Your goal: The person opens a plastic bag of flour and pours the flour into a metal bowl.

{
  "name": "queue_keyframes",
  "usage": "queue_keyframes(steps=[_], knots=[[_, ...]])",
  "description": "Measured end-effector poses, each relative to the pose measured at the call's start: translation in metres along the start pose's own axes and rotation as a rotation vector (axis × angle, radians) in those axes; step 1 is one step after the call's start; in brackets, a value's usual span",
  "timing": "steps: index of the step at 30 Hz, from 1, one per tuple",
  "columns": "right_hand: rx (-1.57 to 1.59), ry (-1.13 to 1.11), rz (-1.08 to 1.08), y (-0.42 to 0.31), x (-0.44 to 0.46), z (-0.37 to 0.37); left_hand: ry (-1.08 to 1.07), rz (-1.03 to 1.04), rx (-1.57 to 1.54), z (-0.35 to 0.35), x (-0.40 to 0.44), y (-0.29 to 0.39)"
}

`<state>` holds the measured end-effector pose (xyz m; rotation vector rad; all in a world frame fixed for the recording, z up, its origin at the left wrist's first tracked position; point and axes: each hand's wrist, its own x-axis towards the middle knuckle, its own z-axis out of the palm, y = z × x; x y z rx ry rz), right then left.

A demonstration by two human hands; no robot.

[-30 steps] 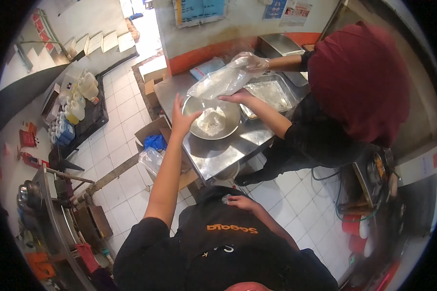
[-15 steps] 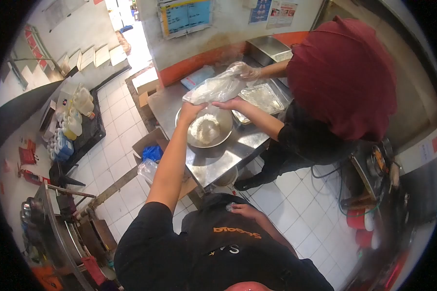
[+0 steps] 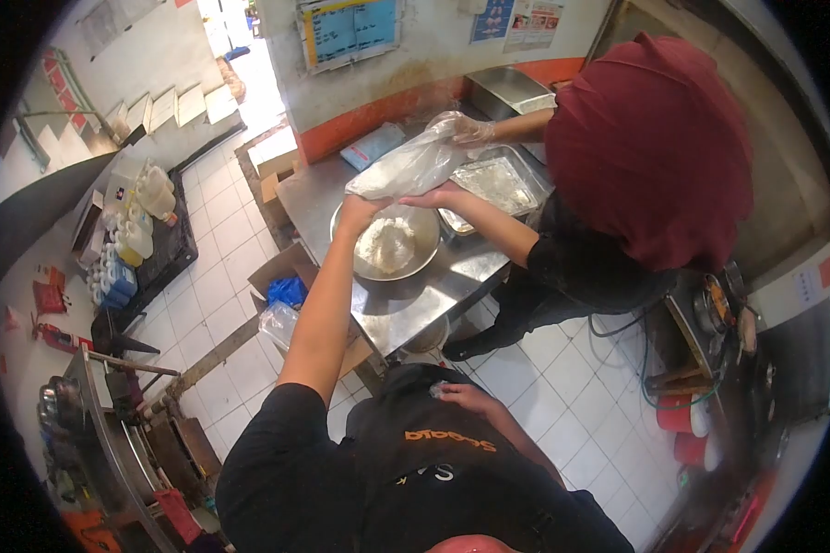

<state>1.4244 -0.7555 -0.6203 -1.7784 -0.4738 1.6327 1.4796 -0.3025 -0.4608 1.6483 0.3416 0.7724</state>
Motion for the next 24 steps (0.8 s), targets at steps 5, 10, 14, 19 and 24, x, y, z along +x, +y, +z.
queue_keyframes(steps=[5, 10, 14, 19, 24], knots=[[-0.092, 0.033, -0.048, 0.009, 0.009, -0.003, 0.068, 0.074, 0.089, 0.001, 0.007, -0.014], [-0.051, 0.022, -0.049, 0.009, 0.003, -0.003, -0.004, 0.048, 0.006, 0.003, 0.003, 0.001], [-0.051, 0.024, -0.060, 0.001, 0.001, -0.002, -0.031, -0.003, -0.086, 0.003, 0.005, 0.003], [-0.089, 0.025, -0.044, -0.004, -0.002, -0.001, 0.079, 0.000, -0.086, 0.001, 0.008, 0.002], [-0.016, 0.004, -0.005, 0.001, 0.001, -0.002, 0.130, -0.011, -0.079, 0.002, 0.009, 0.005]])
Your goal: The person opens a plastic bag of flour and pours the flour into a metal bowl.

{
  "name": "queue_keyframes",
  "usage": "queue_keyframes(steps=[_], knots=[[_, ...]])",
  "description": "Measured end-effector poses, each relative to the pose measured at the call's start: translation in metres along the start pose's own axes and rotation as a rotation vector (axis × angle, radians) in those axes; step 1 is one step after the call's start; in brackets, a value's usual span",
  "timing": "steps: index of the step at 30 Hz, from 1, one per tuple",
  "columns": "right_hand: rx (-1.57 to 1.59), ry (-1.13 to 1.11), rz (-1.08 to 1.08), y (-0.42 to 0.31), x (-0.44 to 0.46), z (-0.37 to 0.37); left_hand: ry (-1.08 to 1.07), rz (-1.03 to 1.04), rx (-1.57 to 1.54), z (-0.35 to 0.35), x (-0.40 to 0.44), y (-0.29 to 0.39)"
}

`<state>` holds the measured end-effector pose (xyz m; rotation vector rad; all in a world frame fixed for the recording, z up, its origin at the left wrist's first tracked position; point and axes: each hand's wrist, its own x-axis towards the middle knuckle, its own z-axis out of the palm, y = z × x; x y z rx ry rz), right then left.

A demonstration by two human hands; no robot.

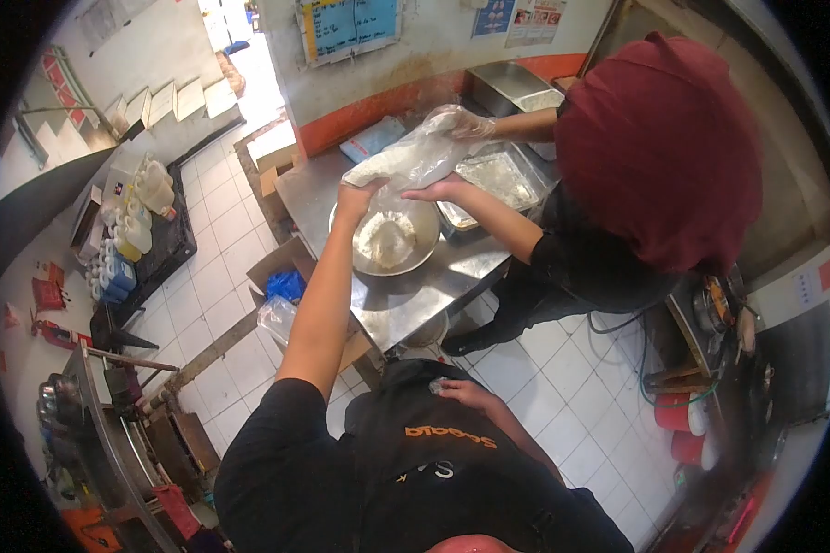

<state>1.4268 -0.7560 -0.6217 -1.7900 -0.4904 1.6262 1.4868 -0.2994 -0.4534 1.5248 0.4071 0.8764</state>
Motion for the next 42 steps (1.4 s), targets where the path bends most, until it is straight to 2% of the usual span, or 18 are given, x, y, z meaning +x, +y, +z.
queue_keyframes(steps=[7, 10, 12, 16, 19, 21, 28, 30, 33, 40, 42], knots=[[0.025, 0.014, 0.045, -0.004, -0.003, -0.003, -0.093, -0.044, 0.077, 0.002, -0.018, -0.012], [-0.063, 0.019, -0.002, 0.001, 0.001, -0.005, 0.000, -0.049, 0.099, 0.007, -0.021, -0.007], [-0.054, 0.003, 0.006, -0.004, -0.004, -0.004, 0.033, 0.045, 0.135, 0.009, -0.015, -0.012], [-0.062, -0.010, 0.030, -0.012, -0.013, -0.003, -0.016, -0.002, 0.224, 0.005, -0.007, -0.011], [-0.014, -0.023, -0.005, -0.012, -0.013, -0.002, -0.086, 0.029, 0.064, 0.005, -0.008, -0.004], [0.012, -0.054, -0.022, -0.011, -0.010, -0.002, -0.066, -0.037, -0.017, 0.006, -0.011, -0.001], [-0.115, -0.026, -0.083, 0.002, 0.009, 0.000, -0.046, -0.072, -0.039, 0.006, -0.011, 0.005], [-0.159, -0.006, -0.060, 0.001, 0.010, 0.002, -0.048, -0.091, -0.128, 0.009, -0.014, 0.014], [-0.012, -0.058, 0.024, -0.011, -0.004, 0.003, 0.017, -0.098, -0.108, 0.010, -0.012, 0.011], [-0.074, -0.051, -0.022, -0.007, 0.000, 0.000, 0.031, -0.032, -0.116, 0.013, -0.007, 0.015], [-0.045, -0.057, -0.004, -0.014, -0.008, 0.001, -0.004, -0.061, -0.247, 0.013, -0.011, 0.023]])
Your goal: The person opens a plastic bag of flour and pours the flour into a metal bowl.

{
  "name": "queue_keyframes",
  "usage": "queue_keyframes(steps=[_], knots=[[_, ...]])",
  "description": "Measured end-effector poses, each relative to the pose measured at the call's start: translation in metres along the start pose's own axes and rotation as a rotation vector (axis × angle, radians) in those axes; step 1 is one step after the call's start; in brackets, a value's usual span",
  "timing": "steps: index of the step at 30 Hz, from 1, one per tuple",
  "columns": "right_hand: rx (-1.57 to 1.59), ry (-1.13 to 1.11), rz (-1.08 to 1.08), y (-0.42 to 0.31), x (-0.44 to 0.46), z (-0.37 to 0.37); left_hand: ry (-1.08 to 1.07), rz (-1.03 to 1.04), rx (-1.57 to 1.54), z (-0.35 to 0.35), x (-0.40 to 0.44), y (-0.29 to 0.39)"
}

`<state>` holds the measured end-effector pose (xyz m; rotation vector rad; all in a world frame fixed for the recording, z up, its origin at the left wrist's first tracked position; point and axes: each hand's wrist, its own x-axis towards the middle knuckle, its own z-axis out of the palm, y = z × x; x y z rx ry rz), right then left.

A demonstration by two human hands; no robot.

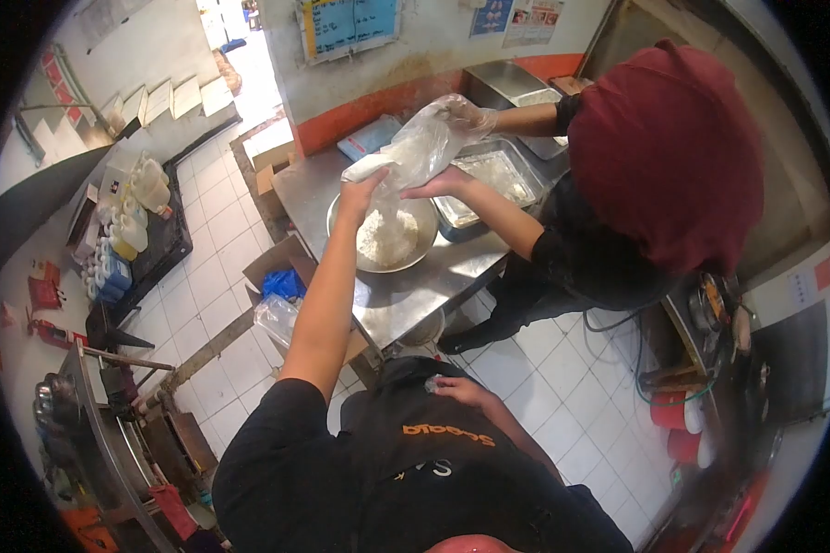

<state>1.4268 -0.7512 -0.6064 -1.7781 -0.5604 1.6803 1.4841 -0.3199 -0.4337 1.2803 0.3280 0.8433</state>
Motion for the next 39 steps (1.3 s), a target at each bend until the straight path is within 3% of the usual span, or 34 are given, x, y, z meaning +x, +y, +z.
queue_keyframes(steps=[7, 9, 31, 39], knots=[[0.071, -0.019, 0.013, 0.009, 0.006, -0.001, 0.083, -0.055, -0.249, -0.012, 0.005, -0.028], [-0.052, 0.024, -0.041, 0.010, 0.007, -0.002, 0.075, -0.051, -0.394, -0.010, 0.003, -0.026], [-0.060, 0.022, 0.006, 0.014, 0.006, -0.001, 0.050, -0.009, -0.424, -0.004, 0.007, -0.008], [-0.066, 0.016, -0.070, 0.020, 0.008, -0.003, 0.048, -0.032, -0.428, -0.008, 0.011, -0.011]])
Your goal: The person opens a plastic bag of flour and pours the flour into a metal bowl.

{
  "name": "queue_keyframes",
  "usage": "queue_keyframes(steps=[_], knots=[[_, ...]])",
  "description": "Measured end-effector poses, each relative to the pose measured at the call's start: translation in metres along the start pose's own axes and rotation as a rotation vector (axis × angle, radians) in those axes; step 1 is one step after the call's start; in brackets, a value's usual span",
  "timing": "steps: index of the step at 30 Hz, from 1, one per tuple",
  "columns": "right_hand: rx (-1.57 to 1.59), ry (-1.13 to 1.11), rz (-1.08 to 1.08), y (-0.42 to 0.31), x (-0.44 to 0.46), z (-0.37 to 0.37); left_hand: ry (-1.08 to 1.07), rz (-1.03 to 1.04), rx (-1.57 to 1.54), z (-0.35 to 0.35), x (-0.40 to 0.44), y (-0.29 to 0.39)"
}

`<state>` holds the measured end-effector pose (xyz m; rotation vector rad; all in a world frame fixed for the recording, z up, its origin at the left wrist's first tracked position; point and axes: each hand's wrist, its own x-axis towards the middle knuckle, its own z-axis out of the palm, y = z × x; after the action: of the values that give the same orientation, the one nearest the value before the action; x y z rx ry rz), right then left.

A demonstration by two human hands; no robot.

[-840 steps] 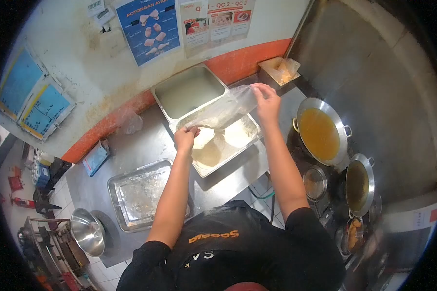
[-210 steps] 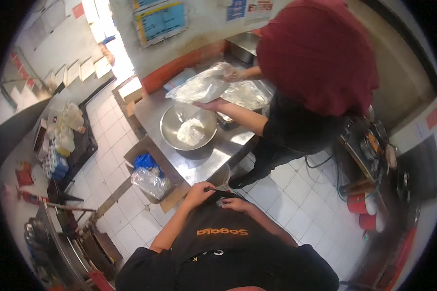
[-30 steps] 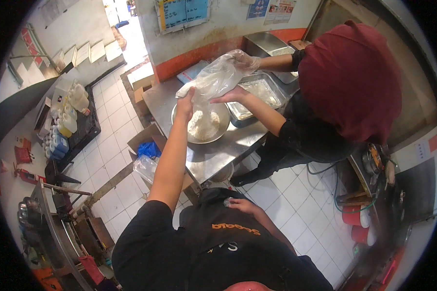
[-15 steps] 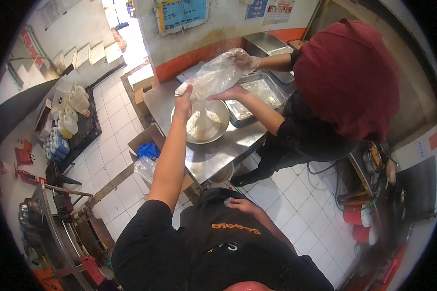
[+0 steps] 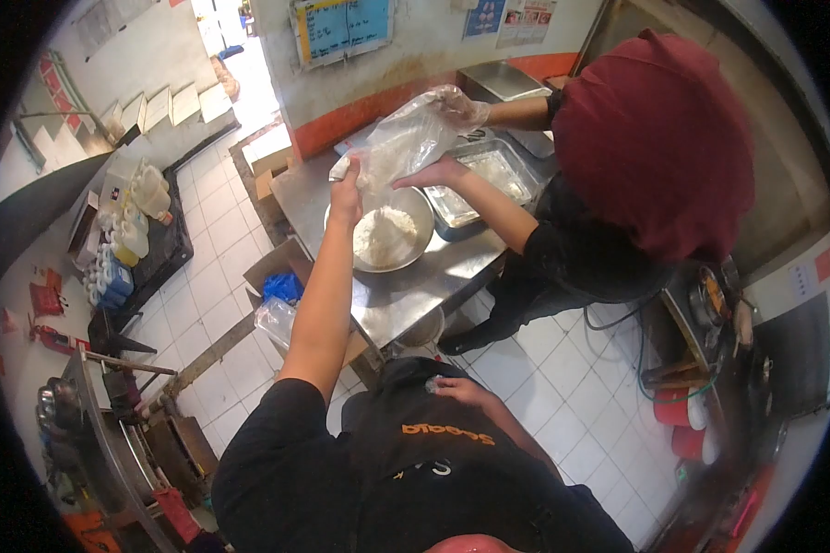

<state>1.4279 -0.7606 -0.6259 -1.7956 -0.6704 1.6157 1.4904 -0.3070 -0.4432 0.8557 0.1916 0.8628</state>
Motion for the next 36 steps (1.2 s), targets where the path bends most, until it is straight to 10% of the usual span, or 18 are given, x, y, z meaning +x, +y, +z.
queue_keyframes(steps=[36], knots=[[0.154, 0.068, 0.039, 0.009, -0.001, 0.002, 0.120, -0.040, 0.566, 0.004, 0.008, 0.025]])
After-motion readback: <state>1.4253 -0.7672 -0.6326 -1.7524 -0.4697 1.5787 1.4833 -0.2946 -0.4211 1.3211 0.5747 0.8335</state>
